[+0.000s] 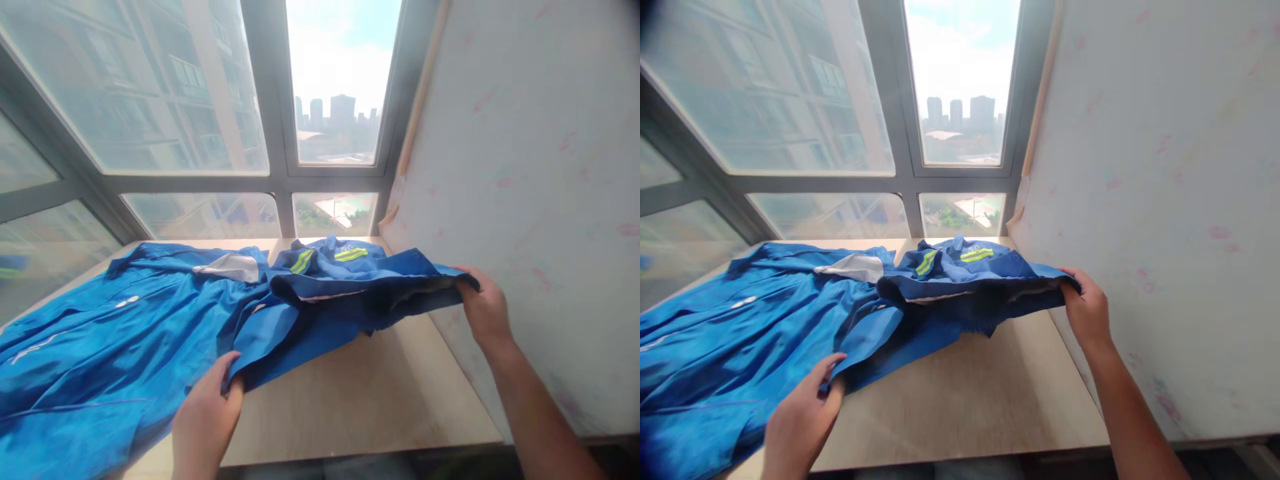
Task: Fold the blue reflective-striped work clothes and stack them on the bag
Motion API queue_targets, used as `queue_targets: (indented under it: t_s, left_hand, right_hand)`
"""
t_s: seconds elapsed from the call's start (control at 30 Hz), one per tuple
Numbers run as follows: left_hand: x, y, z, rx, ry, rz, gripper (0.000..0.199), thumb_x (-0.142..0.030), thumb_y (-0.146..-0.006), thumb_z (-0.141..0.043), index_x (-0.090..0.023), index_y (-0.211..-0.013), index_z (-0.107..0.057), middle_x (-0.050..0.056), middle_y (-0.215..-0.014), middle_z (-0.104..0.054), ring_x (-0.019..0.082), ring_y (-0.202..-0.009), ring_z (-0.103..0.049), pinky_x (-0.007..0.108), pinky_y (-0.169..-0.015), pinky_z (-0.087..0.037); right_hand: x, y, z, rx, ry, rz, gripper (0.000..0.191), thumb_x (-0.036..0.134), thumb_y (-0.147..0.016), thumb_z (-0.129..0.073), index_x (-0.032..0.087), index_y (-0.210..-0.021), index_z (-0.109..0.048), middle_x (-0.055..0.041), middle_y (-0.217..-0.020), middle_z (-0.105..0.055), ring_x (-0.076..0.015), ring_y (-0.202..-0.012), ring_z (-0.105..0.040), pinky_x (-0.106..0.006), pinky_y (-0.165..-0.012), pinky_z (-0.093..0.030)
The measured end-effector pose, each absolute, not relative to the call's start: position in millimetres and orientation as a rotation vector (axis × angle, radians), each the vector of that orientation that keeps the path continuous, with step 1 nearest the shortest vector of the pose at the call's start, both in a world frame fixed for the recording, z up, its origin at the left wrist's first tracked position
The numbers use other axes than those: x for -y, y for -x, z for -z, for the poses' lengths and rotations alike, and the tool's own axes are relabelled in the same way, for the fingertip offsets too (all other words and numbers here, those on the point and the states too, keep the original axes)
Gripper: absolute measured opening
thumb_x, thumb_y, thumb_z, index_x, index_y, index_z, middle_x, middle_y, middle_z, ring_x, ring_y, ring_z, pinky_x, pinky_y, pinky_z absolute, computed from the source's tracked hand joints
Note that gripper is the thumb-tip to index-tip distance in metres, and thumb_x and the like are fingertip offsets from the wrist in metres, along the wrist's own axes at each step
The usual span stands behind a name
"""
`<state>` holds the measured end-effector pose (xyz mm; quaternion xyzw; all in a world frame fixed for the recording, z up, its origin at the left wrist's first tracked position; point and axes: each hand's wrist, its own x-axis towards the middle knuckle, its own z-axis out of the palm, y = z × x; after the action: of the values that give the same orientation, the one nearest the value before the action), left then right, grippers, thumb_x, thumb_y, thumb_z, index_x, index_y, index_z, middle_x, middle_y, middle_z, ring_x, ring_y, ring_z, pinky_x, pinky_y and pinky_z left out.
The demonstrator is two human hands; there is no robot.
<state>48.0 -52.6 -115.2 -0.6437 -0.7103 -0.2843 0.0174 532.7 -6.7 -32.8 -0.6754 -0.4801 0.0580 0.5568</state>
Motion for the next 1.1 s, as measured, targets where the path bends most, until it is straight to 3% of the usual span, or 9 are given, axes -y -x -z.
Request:
queue_targets:
  t_s: [0.13, 0.3, 0.5, 0.63, 0.73, 0.83, 0.97, 1.1]
  left_hand:
    - [80.3, -34.0, 184.2, 2.125, 2.349, 0.528, 0.028, -0.018, -0.078, -0.050, -0.023, -0.099, -0.069, 0.009, -0.117, -0.071, 0.027, -0.110, -0.066, 0.038, -0.099, -0.051]
    - [94.9, -56.9, 202.0, 2.054, 2.478, 0.119, 0.061, -0.008, -0.074, -0.056, -0.024, -0.132, -0.061, 0.013, -0.139, -0.058, 0.030, -0.129, -0.054, 0.040, -0.104, -0.045]
    - [91.5, -113.5, 182.0, 1.961, 2.618, -0.038, 0.054, -0.009, -0.084, -0.049, -0.022, -0.136, -0.058, 0.015, -0.133, -0.060, 0.030, -0.121, -0.056, 0.044, -0.100, -0.042]
    - [82.9, -126.4, 182.3, 1.927, 2.631, -0.115, 0.059, -0.003, -0.081, -0.044, -0.017, -0.137, -0.056, 0.015, -0.122, -0.063, 0.028, -0.108, -0.059, 0.039, -0.090, -0.045]
    - [74.6, -126.8, 185.0, 1.937, 2.591, -0.153, 0.057, 0.000, -0.079, -0.045, -0.019, -0.130, -0.059, 0.011, -0.110, -0.064, 0.025, -0.102, -0.061, 0.034, -0.084, -0.045]
    - [65.4, -125.1, 184.7, 1.918, 2.618, -0.185, 0.047, 0.000, -0.080, -0.046, -0.019, -0.119, -0.062, 0.010, -0.106, -0.064, 0.024, -0.101, -0.062, 0.031, -0.082, -0.046]
    - [52.6, -108.9, 176.6, 2.051, 2.619, -0.043, 0.030, -0.011, -0.090, -0.044, -0.020, -0.110, -0.064, 0.009, -0.109, -0.064, 0.020, -0.093, -0.066, 0.029, -0.078, -0.048]
    - [50.0, -65.3, 168.5, 2.247, 2.323, 0.723, 0.029, -0.018, -0.091, -0.041, -0.022, -0.107, -0.065, 0.007, -0.112, -0.066, 0.021, -0.097, -0.068, 0.030, -0.083, -0.052]
  right_hand:
    - [37.0, -529.7, 108.1, 1.147, 1.683, -0.467, 0.040, 0.040, -0.074, -0.055, 0.020, -0.103, -0.074, -0.0085, -0.104, -0.076, -0.0292, -0.102, -0.068, -0.036, -0.087, -0.053]
    - [68.4, -515.2, 165.2, 1.190, 1.750, -0.684, 0.044, 0.036, -0.071, -0.059, 0.020, -0.109, -0.073, -0.0097, -0.105, -0.075, -0.0272, -0.094, -0.069, -0.032, -0.072, -0.056]
    - [91.3, -512.9, 189.4, 1.192, 1.828, -0.550, 0.055, 0.036, -0.076, -0.054, 0.018, -0.126, -0.064, -0.0115, -0.114, -0.070, -0.0261, -0.096, -0.069, -0.033, -0.074, -0.057]
    - [104.4, -517.4, 216.4, 1.258, 1.843, -0.468, 0.068, 0.029, -0.068, -0.052, 0.019, -0.135, -0.058, -0.0116, -0.122, -0.068, -0.0255, -0.098, -0.069, -0.036, -0.084, -0.057]
    - [114.6, -519.6, 237.8, 1.304, 1.885, -0.472, 0.067, 0.033, -0.068, -0.055, 0.021, -0.134, -0.060, -0.0114, -0.125, -0.069, -0.0287, -0.109, -0.068, -0.040, -0.093, -0.054]
    - [120.8, -523.8, 247.8, 1.347, 1.967, -0.564, 0.058, 0.036, -0.071, -0.056, 0.026, -0.128, -0.065, -0.0083, -0.112, -0.074, -0.0304, -0.109, -0.069, -0.039, -0.091, -0.055]
    - [119.5, -537.0, 234.0, 1.285, 2.081, -0.559, 0.055, 0.041, -0.078, -0.048, 0.024, -0.125, -0.069, -0.0088, -0.104, -0.077, -0.0317, -0.101, -0.072, -0.038, -0.083, -0.056]
    - [116.7, -551.5, 208.2, 1.155, 2.132, -0.417, 0.058, 0.041, -0.075, -0.047, 0.023, -0.124, -0.071, -0.0091, -0.111, -0.076, -0.0330, -0.101, -0.071, -0.038, -0.081, -0.055]
